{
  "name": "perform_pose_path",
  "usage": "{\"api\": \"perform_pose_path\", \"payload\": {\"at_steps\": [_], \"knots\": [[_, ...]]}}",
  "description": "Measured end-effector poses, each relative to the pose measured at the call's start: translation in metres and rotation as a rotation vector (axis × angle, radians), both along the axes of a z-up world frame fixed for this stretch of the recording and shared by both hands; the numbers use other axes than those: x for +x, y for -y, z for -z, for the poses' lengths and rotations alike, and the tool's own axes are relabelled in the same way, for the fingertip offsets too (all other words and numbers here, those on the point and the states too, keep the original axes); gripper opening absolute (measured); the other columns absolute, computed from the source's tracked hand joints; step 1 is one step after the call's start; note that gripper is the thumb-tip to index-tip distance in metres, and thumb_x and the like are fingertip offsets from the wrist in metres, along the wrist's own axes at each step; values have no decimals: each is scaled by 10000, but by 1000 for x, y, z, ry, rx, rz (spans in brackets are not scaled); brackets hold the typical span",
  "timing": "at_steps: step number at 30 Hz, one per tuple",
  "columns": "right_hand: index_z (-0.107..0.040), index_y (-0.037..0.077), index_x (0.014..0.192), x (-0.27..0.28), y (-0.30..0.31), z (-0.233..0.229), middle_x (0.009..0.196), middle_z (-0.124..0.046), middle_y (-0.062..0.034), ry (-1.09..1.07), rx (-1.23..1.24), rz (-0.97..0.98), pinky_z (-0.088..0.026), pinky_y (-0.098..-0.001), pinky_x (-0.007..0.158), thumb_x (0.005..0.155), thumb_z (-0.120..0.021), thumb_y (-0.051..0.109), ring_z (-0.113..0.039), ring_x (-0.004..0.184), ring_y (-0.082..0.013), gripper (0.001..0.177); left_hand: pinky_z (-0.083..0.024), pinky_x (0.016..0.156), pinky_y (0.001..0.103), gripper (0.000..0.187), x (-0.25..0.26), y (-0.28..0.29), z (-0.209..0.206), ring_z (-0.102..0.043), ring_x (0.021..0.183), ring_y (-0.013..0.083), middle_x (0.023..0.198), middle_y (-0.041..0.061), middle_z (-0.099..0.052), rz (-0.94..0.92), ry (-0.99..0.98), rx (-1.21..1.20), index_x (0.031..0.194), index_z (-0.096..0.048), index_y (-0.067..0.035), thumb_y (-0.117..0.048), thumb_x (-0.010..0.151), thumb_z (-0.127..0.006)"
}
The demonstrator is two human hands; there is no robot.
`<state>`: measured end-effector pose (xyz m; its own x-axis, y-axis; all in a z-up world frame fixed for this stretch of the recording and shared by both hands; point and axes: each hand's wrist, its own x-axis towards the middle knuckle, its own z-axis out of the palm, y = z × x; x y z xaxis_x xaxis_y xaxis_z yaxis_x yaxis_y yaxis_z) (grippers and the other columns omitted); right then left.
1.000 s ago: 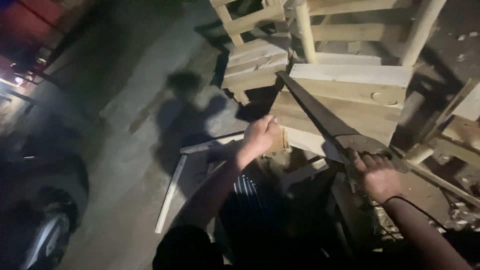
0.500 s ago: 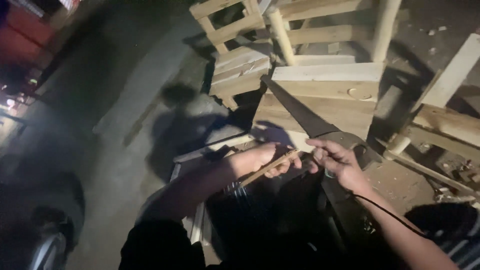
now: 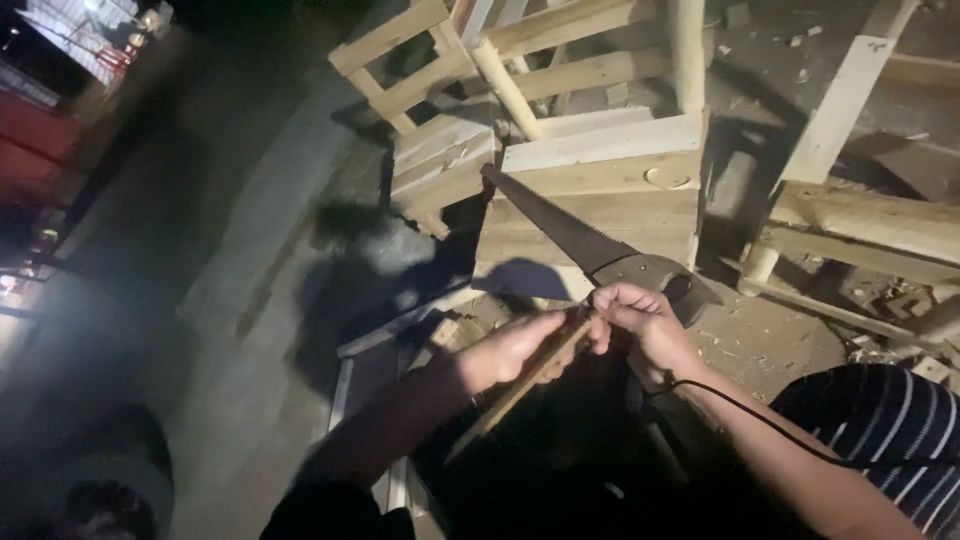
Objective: A person uses a hand saw to slowly cut a small piece of wood while sitting on the floor in a warehouse environment.
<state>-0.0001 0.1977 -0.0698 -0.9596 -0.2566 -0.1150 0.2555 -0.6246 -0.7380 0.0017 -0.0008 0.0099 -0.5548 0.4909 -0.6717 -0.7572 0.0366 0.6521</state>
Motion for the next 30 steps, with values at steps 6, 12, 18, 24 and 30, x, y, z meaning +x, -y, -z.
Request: {"api": "perform_pose_path", "payload": {"at_steps": [6,12,18,24,30], "knots": [[-717,-30,1135,7,-3,-16,833,-729,-176,115,25,7,-610,-406,676,928,-637,58,-723,709,-247,240,-567,789,342,457,29,12,34,-733,978,207,1108,103,-756,-32,-701,-742,1225,-725,-138,-480,924,-750],[-650,-102,1161,7,3,1,772,-680,-216,142,12,-155,-650,-449,627,1021,-556,214,-731,663,-300,358,-602,731,367,425,45,23,22,-774,829,237,899,10,-777,-51,-1223,-1234,1128,-728,-262,-615,904,-654],[-630,-2,851,17,18,0,655,-609,-135,-20,50,-71,-585,-346,602,985,-611,136,-665,606,-228,193,-606,658,416,355,57,15,24,-766,781,315,826,101,-762,-112,-1492,-1210,1073,-731,-128,-450,925,-699],[-640,19,827,19,16,-6,520,-590,-148,-81,58,-6,-437,-290,524,984,-613,159,-588,474,-199,212,-594,636,441,387,61,4,31,-753,737,341,787,108,-756,-233,-1583,-1184,1062,-742,-112,-464,902,-739],[-664,30,828,22,15,4,553,-632,-169,-65,5,-92,-494,-301,492,978,-636,165,-630,469,-212,204,-596,817,506,433,72,1,2,-745,955,402,990,197,-762,174,-1146,-1012,1306,-618,-173,-339,915,-706]]}}
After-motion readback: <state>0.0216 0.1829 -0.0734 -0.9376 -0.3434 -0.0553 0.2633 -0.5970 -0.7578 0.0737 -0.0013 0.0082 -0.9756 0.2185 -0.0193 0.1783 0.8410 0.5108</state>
